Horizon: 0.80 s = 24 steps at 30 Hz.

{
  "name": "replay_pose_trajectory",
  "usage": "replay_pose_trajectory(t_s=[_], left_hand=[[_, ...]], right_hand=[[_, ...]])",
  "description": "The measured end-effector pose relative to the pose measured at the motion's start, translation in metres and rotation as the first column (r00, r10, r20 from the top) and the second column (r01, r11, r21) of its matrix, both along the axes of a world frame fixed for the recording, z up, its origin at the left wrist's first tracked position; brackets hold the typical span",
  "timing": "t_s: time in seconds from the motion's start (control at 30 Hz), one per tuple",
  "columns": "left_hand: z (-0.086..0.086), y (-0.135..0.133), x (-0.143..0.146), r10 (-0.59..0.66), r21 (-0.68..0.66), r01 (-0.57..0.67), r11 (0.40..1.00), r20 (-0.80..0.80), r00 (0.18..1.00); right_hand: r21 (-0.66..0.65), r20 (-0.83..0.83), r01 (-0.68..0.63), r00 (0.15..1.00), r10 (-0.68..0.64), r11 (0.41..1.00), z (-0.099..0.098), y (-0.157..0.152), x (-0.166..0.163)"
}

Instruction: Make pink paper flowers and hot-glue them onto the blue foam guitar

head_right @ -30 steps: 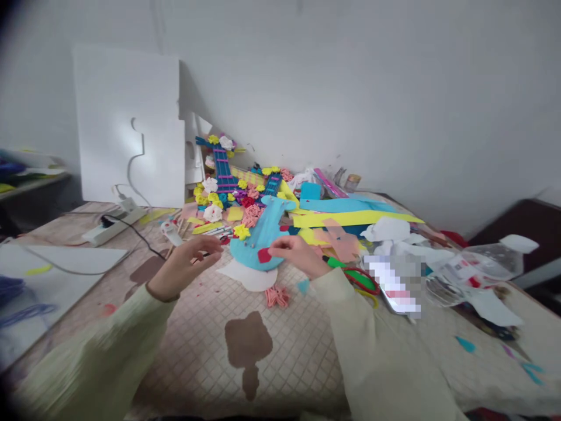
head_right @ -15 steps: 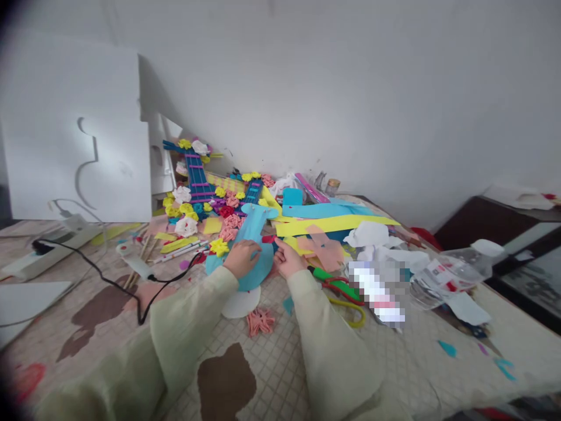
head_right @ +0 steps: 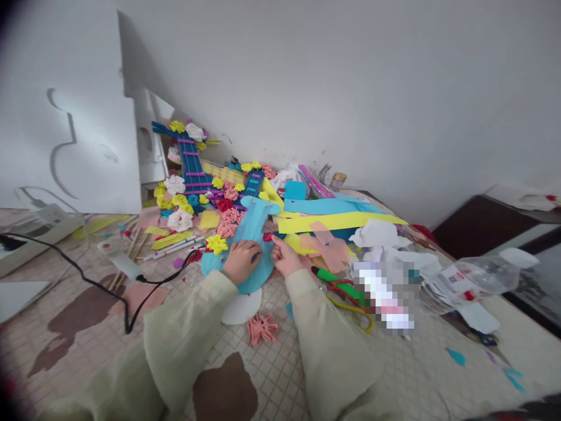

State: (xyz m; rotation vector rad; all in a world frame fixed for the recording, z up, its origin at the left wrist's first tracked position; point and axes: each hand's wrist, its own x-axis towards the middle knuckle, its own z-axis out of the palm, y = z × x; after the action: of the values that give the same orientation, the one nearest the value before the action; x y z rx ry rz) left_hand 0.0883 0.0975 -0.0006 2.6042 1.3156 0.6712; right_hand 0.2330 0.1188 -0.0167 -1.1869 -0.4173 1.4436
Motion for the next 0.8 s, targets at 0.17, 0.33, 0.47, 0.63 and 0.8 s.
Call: replay_pose_trajectory(t_s=[0.17, 0.33, 0.47, 0.63, 0.8], left_hand=[[0.002, 0.001, 0.000, 0.000, 0.004, 0.000, 1.000, -0.009, 1.000], [0.002, 0.000, 0.000, 0.004, 0.015, -0.004, 1.000, -0.021, 1.000], [0.001, 0.000, 0.000, 0.004, 0.019, -0.003, 1.000, -0.027, 1.000], [0.001, 0.001, -0.001, -0.002, 0.027, 0.003, 1.000, -0.033, 0.999], [0.001, 0.000, -0.002, -0.003, 0.030, 0.004, 1.000, -0.039, 0.999]], right_hand=[[-0.030, 0.010, 0.013, 1.000, -0.013, 0.999, -0.002, -0.001, 0.002], [-0.047, 0.018, 0.035, 0.999, -0.034, 0.998, -0.001, -0.002, 0.001], [-0.052, 0.018, 0.043, 0.999, -0.042, 0.998, 0.003, -0.007, -0.002], [-0.031, 0.018, 0.036, 0.999, -0.036, 0.999, 0.008, -0.021, -0.002], [-0.015, 0.034, 0.027, 0.999, -0.027, 1.000, 0.008, -0.024, -0.004]])
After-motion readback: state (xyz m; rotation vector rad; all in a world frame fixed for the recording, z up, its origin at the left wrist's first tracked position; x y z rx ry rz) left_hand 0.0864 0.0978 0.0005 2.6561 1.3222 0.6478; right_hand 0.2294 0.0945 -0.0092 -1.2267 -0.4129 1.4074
